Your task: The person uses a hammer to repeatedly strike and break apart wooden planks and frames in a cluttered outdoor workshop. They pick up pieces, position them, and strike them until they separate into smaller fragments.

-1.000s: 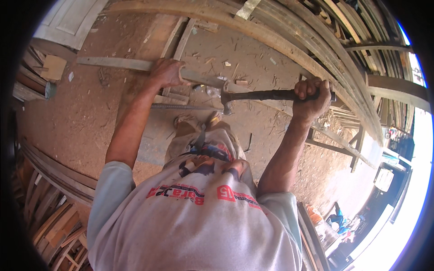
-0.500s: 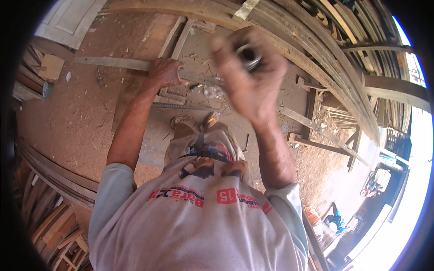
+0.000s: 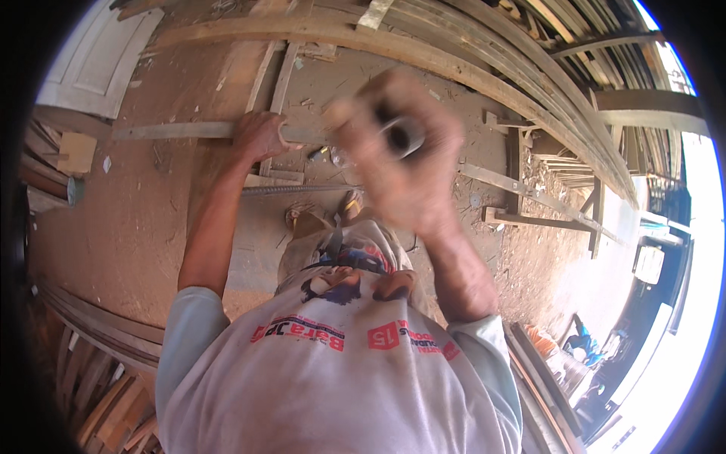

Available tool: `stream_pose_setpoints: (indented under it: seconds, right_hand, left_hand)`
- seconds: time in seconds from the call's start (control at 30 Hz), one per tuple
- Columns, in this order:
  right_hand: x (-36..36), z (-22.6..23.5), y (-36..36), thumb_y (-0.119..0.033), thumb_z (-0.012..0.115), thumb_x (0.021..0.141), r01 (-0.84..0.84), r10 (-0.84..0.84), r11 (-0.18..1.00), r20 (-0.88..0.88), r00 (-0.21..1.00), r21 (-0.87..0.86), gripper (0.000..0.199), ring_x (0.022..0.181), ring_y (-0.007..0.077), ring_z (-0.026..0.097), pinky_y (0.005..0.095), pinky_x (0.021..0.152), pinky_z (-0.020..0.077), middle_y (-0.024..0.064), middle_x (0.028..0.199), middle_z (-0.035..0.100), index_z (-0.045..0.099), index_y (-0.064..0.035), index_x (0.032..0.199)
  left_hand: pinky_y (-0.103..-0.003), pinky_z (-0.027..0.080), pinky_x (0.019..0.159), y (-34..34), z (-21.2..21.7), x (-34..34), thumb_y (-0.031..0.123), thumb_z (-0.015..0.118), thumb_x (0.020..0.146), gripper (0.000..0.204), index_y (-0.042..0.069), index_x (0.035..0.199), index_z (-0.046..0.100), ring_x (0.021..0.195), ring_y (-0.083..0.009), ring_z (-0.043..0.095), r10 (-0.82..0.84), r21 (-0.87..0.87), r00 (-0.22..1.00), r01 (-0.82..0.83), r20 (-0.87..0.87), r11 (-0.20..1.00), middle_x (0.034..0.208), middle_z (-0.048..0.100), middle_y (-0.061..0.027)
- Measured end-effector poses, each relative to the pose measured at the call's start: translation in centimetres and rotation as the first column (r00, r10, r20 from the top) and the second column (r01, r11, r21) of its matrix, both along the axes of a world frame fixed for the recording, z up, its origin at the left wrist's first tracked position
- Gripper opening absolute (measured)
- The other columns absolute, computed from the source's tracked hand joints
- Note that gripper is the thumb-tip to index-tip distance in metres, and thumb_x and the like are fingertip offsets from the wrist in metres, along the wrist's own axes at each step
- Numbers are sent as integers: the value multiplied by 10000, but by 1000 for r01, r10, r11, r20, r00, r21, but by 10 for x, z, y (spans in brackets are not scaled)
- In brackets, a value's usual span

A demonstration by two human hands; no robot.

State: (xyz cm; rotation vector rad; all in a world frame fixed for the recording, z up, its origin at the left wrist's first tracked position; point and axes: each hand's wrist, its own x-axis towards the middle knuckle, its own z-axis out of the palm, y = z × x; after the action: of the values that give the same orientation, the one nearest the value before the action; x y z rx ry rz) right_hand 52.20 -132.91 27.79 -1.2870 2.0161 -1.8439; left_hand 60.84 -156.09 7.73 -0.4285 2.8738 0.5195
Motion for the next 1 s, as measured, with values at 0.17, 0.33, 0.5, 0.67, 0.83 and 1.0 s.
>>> stream_pose_setpoints:
  seconds: [0.17,0.33,0.5,0.67,0.83,1.0]
  right_hand:
    - [-24,-10,53,-116,507,957,58,18,951,242,970,-304,238,455,91,336,267,400,352,20,592,443,412,-117,739]
    - [22,-2,0,-144,631,926,158,-155,987,-150,976,8,145,637,123,606,252,512,498,51,715,621,594,-51,821]
    - [-13,-8,51,-262,700,919,-42,103,968,236,966,-248,281,556,140,536,312,548,537,54,667,597,529,-47,859]
    - [-14,-3,20,-235,612,957,115,-111,990,54,992,-81,196,578,90,558,221,486,474,14,724,621,586,-64,867]
    - [-60,-33,81,-183,559,958,254,-256,938,22,966,-235,192,588,122,537,291,540,478,46,708,574,511,-89,796]
    - [-58,-10,88,-147,560,967,144,-14,935,373,928,-324,108,576,125,538,307,510,451,87,715,594,530,-69,899]
  left_hand:
    - [-432,489,972,1,-15,-9,657,785,701,725,100,1158,708,1082,-294,681,-40,-32,999,40,9,999,1116,730,-141]
    - [-425,481,986,4,-5,-7,668,783,691,749,98,1171,700,1094,-299,674,-56,-9,998,56,30,998,1135,727,-140]
    - [-456,475,1015,6,-10,-2,640,774,723,772,86,1250,667,1180,-312,634,-43,-16,996,45,78,999,1240,686,-158]
    - [-446,477,1025,11,-27,-13,624,763,753,777,94,1307,636,1194,-311,629,6,164,998,4,-60,986,1249,683,-150]
    - [-425,519,970,13,-1,-8,619,783,735,734,120,1261,672,1110,-297,678,-44,-7,992,46,122,999,1147,725,-139]
    - [-432,545,917,27,-4,-15,611,803,707,709,125,1213,701,1035,-294,708,-30,-76,997,35,65,997,1076,747,-133]
